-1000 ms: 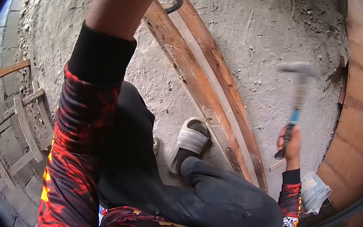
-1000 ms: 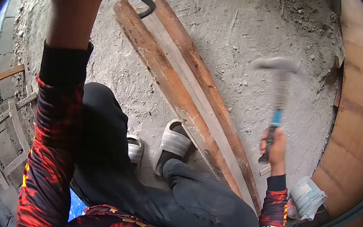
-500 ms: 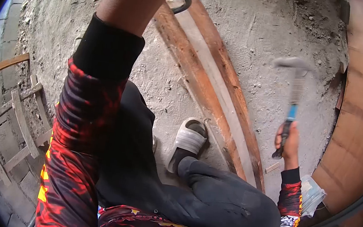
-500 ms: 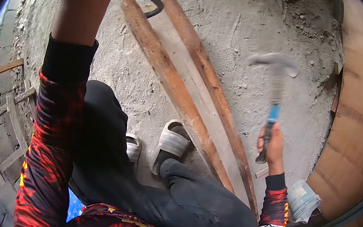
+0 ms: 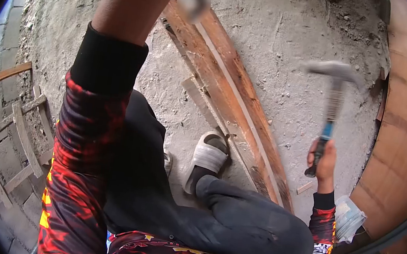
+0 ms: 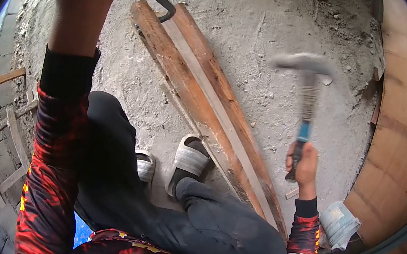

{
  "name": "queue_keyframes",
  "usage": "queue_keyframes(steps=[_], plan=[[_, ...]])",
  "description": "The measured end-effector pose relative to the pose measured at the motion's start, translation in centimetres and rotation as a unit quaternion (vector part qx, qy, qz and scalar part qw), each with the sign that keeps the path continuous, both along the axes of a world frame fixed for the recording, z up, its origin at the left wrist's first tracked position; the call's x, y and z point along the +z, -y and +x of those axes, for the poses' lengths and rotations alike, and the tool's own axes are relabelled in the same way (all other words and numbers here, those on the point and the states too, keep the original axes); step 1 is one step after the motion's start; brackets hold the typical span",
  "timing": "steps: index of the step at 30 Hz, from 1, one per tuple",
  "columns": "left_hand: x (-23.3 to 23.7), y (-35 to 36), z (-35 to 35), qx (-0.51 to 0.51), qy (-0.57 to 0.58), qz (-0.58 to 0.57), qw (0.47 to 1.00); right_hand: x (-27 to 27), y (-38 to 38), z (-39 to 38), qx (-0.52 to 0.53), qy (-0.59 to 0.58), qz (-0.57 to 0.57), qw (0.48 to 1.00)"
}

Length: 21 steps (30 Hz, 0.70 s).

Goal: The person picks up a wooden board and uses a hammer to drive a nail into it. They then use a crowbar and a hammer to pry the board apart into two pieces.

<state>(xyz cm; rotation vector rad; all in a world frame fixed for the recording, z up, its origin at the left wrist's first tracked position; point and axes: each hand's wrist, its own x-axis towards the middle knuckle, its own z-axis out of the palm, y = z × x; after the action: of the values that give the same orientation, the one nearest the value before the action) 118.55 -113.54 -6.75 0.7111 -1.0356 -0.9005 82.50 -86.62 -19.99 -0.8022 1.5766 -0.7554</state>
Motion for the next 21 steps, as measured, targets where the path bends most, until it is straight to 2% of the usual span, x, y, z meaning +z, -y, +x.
queue_keyframes(steps=[1, 2, 3, 4, 5, 7, 8, 9, 11, 12, 13, 15, 17, 18, 19, 21], plan=[[0.2, -0.1, 0.1, -0.011, -0.021, 0.001, 1.0, 0.9, 0.7, 0.6, -0.04, 0.105, -0.075, 0.991], [0.4, -0.5, 0.2, -0.005, -0.022, -0.012, 1.0, 1.2, 0.9, 1.9, -0.062, 0.188, -0.1, 0.975], [0.3, 0.0, 0.9, -0.028, -0.034, -0.026, 0.999, 0.3, 0.0, 1.5, -0.061, 0.188, -0.104, 0.975], [0.3, 0.5, 1.7, -0.052, -0.047, -0.04, 0.997, -1.4, -1.9, 0.8, -0.013, 0.044, 0.018, 0.999], [0.2, 0.9, 2.5, -0.077, -0.06, -0.053, 0.994, -3.0, -3.2, 0.6, 0.035, -0.104, 0.137, 0.985], [0.7, 0.5, 1.3, 0.031, -0.01, -0.019, 0.999, -4.0, -4.0, 2.1, 0.191, -0.045, 0.211, 0.958], [0.9, 0.0, 0.5, 0.069, 0.005, -0.001, 0.998, -3.3, -2.7, 1.5, 0.191, -0.054, 0.213, 0.957], [0.7, 0.0, 0.5, 0.054, 0.01, 0.008, 0.998, -3.0, -1.7, 1.0, 0.196, -0.055, 0.213, 0.956], [0.5, 0.0, 0.6, 0.025, 0.022, 0.028, 0.999, -2.3, -0.9, 0.2, 0.157, -0.061, 0.174, 0.97], [0.3, -0.4, 0.4, 0.036, 0.019, 0.01, 0.999, -0.9, -0.1, -0.4, 0.066, -0.068, 0.068, 0.993], [0.4, -0.6, 0.8, 0.027, 0.003, 0.002, 1.0, -0.3, 0.6, -0.3, -0.005, 0.054, 0.031, 0.998], [0.8, -0.7, 1.5, 0.009, -0.028, -0.013, 0.999, 0.1, 1.8, 0.7, -0.063, 0.239, -0.07, 0.966], [1.5, -1.3, 1.8, 0.003, -0.031, -0.019, 0.999, -1.9, -0.1, 0.7, -0.016, 0.198, -0.047, 0.979], [1.8, -1.5, 2.0, 0.002, -0.035, -0.023, 0.999, -3.6, -2.7, -1.2, 0.054, 0.044, 0.098, 0.993], [1.9, -1.6, 2.3, 0.008, -0.033, -0.028, 0.999, -3.4, -3.4, 1.1, 0.221, -0.192, 0.173, 0.94], [1.4, -1.0, 2.4, 0.012, -0.027, -0.023, 0.999, -4.1, -4.0, 0.7, 0.206, 0.009, 0.279, 0.938]])
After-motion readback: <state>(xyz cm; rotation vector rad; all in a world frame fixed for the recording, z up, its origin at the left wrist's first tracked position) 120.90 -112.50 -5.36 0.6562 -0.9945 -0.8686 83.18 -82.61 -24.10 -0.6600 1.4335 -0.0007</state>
